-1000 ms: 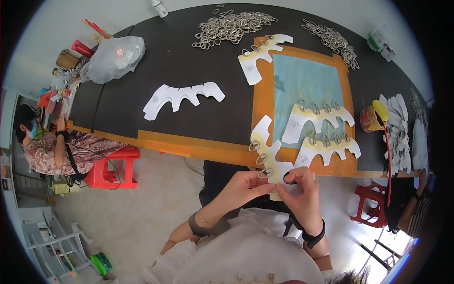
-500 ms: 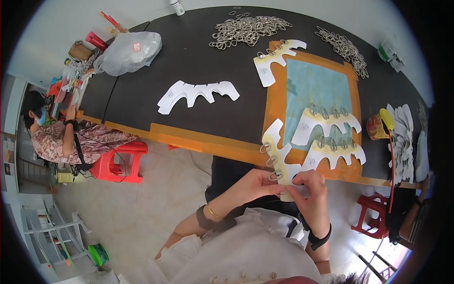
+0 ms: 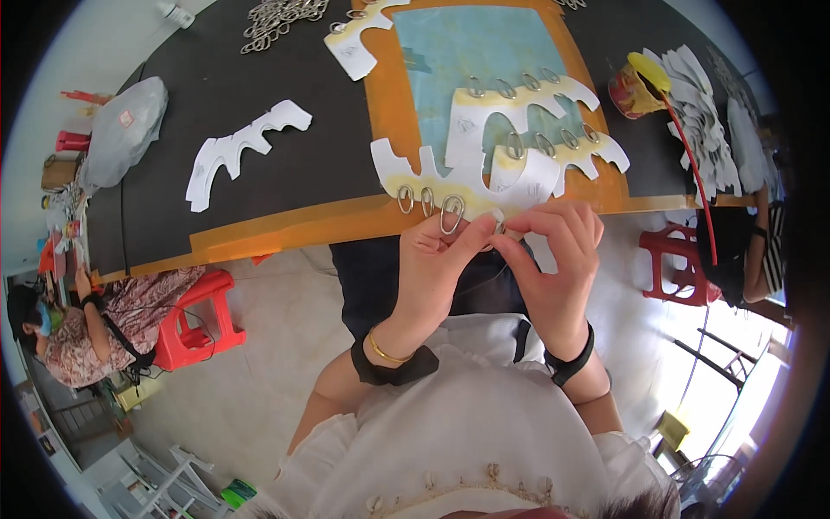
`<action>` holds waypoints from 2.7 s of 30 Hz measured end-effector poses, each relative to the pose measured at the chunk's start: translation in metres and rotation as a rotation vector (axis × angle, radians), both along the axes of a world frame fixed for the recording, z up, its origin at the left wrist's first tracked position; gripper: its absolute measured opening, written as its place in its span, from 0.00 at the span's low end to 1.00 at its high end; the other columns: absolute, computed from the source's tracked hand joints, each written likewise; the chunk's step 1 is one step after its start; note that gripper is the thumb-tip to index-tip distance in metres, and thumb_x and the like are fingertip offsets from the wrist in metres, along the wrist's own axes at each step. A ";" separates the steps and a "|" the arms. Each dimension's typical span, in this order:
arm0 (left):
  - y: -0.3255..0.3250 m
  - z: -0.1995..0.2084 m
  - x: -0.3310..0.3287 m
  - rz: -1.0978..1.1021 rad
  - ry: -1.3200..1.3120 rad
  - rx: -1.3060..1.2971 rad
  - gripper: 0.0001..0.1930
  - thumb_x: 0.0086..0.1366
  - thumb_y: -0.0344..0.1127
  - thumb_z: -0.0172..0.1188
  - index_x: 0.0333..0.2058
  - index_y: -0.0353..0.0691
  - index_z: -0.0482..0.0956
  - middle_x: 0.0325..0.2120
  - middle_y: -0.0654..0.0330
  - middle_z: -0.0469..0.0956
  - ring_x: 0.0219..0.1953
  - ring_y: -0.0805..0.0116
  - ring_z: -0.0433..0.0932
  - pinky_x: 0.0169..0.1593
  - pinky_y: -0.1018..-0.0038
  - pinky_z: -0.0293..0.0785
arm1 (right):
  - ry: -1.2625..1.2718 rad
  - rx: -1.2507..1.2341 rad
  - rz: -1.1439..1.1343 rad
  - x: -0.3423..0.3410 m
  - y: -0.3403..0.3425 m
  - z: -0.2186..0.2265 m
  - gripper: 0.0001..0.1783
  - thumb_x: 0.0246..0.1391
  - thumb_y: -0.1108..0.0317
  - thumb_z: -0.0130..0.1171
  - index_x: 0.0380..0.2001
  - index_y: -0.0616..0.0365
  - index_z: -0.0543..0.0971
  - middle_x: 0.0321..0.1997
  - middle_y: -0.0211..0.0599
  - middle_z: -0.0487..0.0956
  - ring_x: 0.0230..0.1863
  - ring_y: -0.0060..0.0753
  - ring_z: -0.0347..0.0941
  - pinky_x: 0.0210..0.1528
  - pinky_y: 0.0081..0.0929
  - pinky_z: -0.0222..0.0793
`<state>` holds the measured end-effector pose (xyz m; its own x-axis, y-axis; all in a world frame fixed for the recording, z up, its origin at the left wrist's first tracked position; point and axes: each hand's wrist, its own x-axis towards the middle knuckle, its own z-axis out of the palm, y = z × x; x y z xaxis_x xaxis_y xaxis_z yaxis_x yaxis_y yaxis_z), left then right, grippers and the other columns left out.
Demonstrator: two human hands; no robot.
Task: Applying adhesive and attaching metal eyelets to white leather shoe components.
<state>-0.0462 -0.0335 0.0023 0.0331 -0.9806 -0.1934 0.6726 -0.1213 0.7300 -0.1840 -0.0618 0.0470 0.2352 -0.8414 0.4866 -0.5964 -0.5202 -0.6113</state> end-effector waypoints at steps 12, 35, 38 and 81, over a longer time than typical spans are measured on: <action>0.004 -0.007 -0.010 0.120 -0.263 -0.051 0.08 0.61 0.28 0.61 0.36 0.29 0.78 0.33 0.60 0.80 0.36 0.78 0.76 0.41 0.81 0.72 | 0.028 0.025 -0.097 0.001 -0.002 -0.014 0.09 0.36 0.72 0.68 0.23 0.50 0.78 0.26 0.22 0.74 0.31 0.27 0.66 0.41 0.26 0.55; -0.003 -0.008 -0.013 0.142 -0.044 0.047 0.05 0.61 0.28 0.61 0.29 0.33 0.76 0.30 0.59 0.80 0.32 0.78 0.77 0.40 0.80 0.74 | -0.041 0.017 -0.078 0.003 0.006 -0.024 0.11 0.34 0.70 0.71 0.23 0.50 0.78 0.24 0.21 0.74 0.30 0.26 0.67 0.36 0.25 0.53; -0.002 -0.005 -0.010 0.146 0.050 0.078 0.06 0.60 0.29 0.61 0.27 0.34 0.76 0.30 0.58 0.80 0.32 0.76 0.77 0.41 0.79 0.75 | 0.003 -0.031 -0.081 0.007 0.005 -0.021 0.10 0.35 0.69 0.70 0.23 0.49 0.78 0.24 0.21 0.74 0.30 0.26 0.67 0.37 0.25 0.53; 0.001 -0.005 0.004 0.017 -0.260 0.062 0.06 0.57 0.23 0.62 0.29 0.31 0.72 0.31 0.55 0.80 0.35 0.76 0.78 0.41 0.82 0.76 | -0.498 0.838 -0.051 0.001 0.005 -0.008 0.08 0.46 0.73 0.66 0.25 0.64 0.77 0.18 0.28 0.77 0.13 0.11 0.65 0.15 0.10 0.59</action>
